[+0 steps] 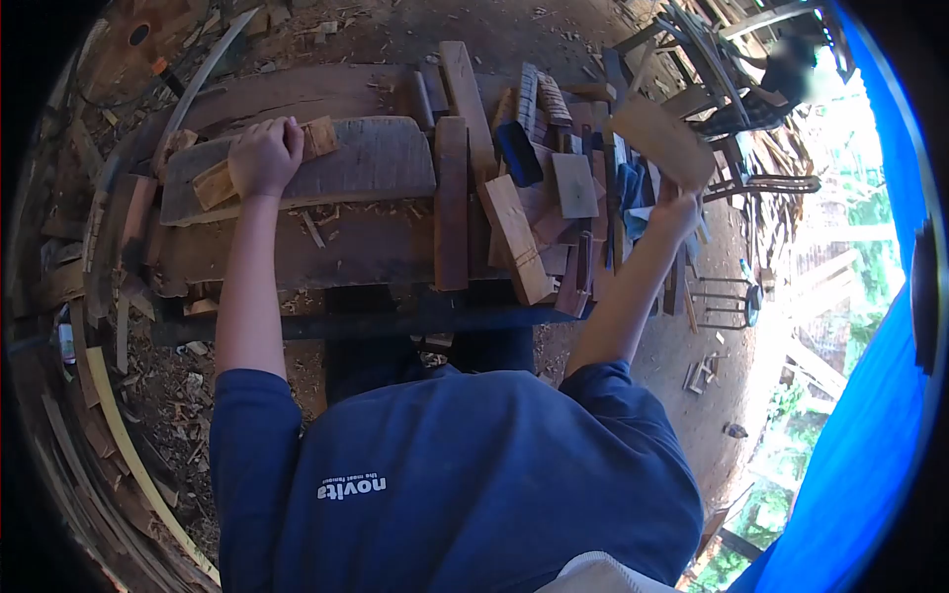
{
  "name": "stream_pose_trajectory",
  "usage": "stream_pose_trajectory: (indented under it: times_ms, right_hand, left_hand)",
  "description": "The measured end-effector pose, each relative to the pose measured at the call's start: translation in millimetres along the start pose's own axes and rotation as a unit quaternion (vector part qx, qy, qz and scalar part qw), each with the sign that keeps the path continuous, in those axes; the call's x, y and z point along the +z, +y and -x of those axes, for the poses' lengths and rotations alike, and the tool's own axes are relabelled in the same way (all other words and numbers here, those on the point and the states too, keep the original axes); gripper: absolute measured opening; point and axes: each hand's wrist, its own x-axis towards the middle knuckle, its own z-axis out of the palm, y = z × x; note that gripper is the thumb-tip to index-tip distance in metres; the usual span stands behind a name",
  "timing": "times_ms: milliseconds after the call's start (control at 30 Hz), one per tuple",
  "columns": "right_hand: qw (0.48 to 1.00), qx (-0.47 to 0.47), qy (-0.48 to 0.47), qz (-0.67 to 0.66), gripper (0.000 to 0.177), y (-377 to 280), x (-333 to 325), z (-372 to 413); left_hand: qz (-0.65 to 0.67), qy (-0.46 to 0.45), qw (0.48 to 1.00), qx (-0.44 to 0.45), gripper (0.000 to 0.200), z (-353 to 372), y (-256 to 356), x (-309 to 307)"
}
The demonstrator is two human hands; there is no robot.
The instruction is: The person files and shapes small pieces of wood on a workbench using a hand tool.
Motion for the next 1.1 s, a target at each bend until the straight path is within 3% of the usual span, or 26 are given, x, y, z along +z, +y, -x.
stream_pose_trajectory:
  times_ms: [67, 200, 267, 367, 433, 567, 633, 733, 867, 1033, 1100]
  right_hand:
    - [0.978, 0.096, 0.123, -0.141, 0.037, -4.0, -36.3, 12.9]
    - [0.958, 0.122, 0.164, -0.199, 0.039, 25.9, -99.4, 38.1]
    - [0.948, 0.142, 0.176, -0.222, 0.039, 36.2, -110.1, 47.7]
    - [0.943, 0.161, 0.201, -0.212, 0.037, 47.2, -111.6, 58.4]
    - [0.959, 0.205, 0.139, -0.141, 0.034, 50.5, -111.2, 61.7]
    - [0.944, 0.289, 0.098, -0.123, 0.032, 48.7, -104.0, 69.6]
    - [0.941, 0.334, -0.001, -0.047, 0.028, 44.6, -105.4, 77.3]
    - [0.921, 0.383, 0.001, 0.068, 0.024, 29.9, -92.5, 83.4]
    - [0.938, 0.317, -0.002, 0.141, 0.023, 27.2, -85.4, 93.0]
    - [0.929, 0.234, -0.06, 0.28, 0.02, 29.4, -69.1, 99.4]
    - [0.94, 0.206, -0.062, 0.267, 0.02, 36.7, -65.4, 89.8]
  left_hand:
    - [-0.008, -0.007, 1.0, -0.007, 0.032, 0.5, -0.4, 0.1]
    - [-0.01, -0.005, 1.0, -0.002, 0.032, 0.0, -0.2, -1.1]
    - [-0.013, -0.049, 0.999, -0.01, 0.036, -0.8, -0.5, -2.2]
    - [-0.01, -0.043, 0.999, -0.014, 0.037, -1.6, 2.0, -4.0]
    - [-0.014, -0.041, 0.999, -0.013, 0.036, -1.3, 1.9, -4.7]
    - [-0.017, -0.039, 0.999, -0.003, 0.035, -0.8, -0.1, -0.8]
    - [-0.01, -0.041, 0.999, -0.008, 0.034, -1.0, 1.8, -1.4]
    - [-0.004, -0.034, 0.999, -0.013, 0.033, -1.1, 1.2, -3.5]
    - [0.015, 0.013, 1.0, -0.003, 0.033, -1.0, 1.2, 0.6]
    - [-0.007, -0.006, 1.0, 0.007, 0.035, -2.0, 0.1, -0.3]
    - [0.002, 0.002, 1.0, -0.007, 0.034, -1.4, 2.5, -1.1]
